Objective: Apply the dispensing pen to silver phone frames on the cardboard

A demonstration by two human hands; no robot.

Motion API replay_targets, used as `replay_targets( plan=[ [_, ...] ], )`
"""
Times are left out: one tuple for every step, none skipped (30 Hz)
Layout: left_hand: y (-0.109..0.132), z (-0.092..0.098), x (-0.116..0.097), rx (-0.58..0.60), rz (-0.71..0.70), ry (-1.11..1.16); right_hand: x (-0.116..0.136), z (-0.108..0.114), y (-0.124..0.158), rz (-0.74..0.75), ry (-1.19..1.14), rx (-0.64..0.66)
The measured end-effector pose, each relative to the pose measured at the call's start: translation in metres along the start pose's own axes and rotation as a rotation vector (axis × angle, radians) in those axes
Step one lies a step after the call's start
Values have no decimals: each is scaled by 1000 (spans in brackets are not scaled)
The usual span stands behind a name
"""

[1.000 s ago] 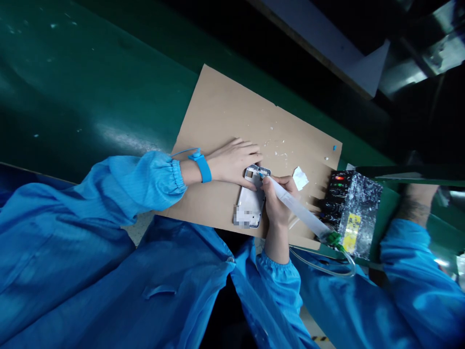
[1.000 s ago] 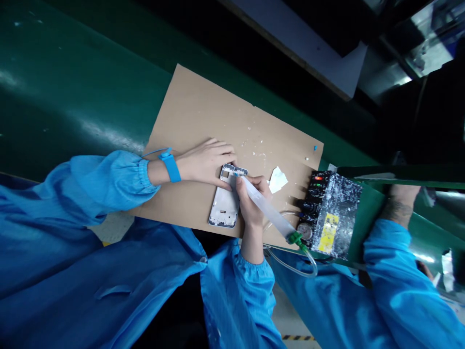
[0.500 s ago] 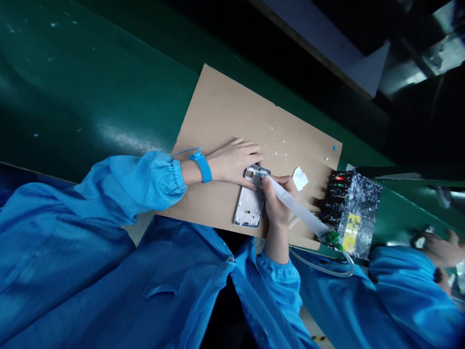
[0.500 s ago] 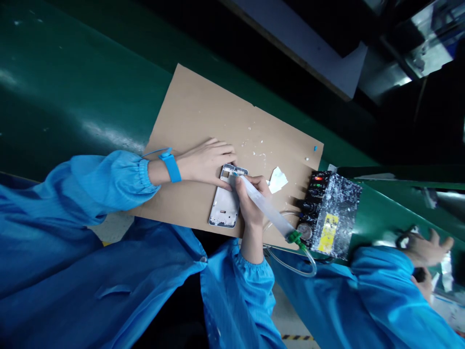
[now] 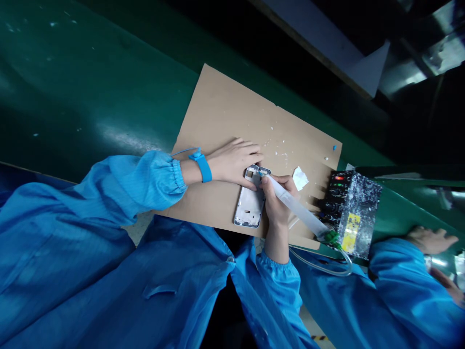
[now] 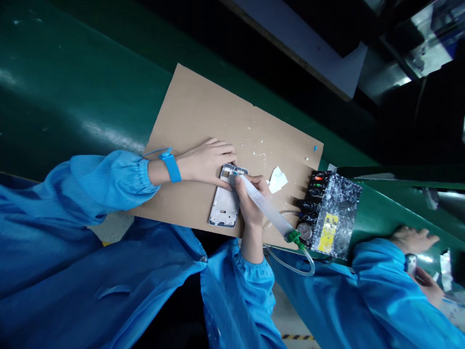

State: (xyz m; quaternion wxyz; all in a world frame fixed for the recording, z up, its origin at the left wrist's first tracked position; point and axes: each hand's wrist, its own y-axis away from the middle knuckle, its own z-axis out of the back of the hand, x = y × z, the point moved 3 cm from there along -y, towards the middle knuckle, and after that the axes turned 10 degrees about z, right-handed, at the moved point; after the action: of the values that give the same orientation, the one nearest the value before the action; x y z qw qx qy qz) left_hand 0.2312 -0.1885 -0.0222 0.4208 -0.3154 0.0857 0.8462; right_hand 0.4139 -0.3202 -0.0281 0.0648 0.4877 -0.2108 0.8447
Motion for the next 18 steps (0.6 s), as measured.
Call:
replay_targets(
  plan=[
    [0, 0, 0, 1, -1, 1, 0, 0, 0, 1, -1, -1],
    [0, 0, 0, 1, -1, 1, 0, 0, 0, 3, -1, -4],
    [0, 0, 0, 1, -3, 0, 0, 0, 0, 4, 0, -7],
    [0, 0, 0, -1, -5, -2, 1, 0, 0, 7, 1, -11],
    [0, 0, 0, -4, -8, -4, 1, 0, -1, 10, 2, -12],
    [0, 0, 0, -7, -10, -5, 2, -1, -1, 12, 3, -11],
    [0, -1, 0, -10, -12, -5, 2, -1, -1, 14, 3, -9],
    [0, -1, 0, -11, -12, -5, 3, -1, -1, 16, 1, -7],
    [0, -1, 0, -12, -13, -6, 4, -1, -1, 19, -2, -7],
    [1, -1, 1, -12, -13, -7, 4, -1, -1, 23, -5, -6],
    [1, -2, 1, -12, -14, -9, 4, -1, -1, 27, -7, -5],
    [1, -2, 1, -14, -15, -10, 5, -1, -1, 31, -9, -3],
    [1, -2, 1, -17, -17, -10, 4, 0, -1, 33, -10, 0],
    [1, -2, 1, -20, -18, -9, 4, 0, 0, 32, -12, 3],
    [1, -2, 1, -21, -19, -5, 3, 0, 0, 28, -11, 8],
    [1, -2, 1, -21, -19, 1, 2, 0, 0, 24, -10, 10],
    [1, -2, 1, -19, -19, 6, 1, 0, 0, 19, -8, 10],
    [1, -2, 1, -17, -19, 11, 0, 0, 1, 13, -8, 9]
  ],
)
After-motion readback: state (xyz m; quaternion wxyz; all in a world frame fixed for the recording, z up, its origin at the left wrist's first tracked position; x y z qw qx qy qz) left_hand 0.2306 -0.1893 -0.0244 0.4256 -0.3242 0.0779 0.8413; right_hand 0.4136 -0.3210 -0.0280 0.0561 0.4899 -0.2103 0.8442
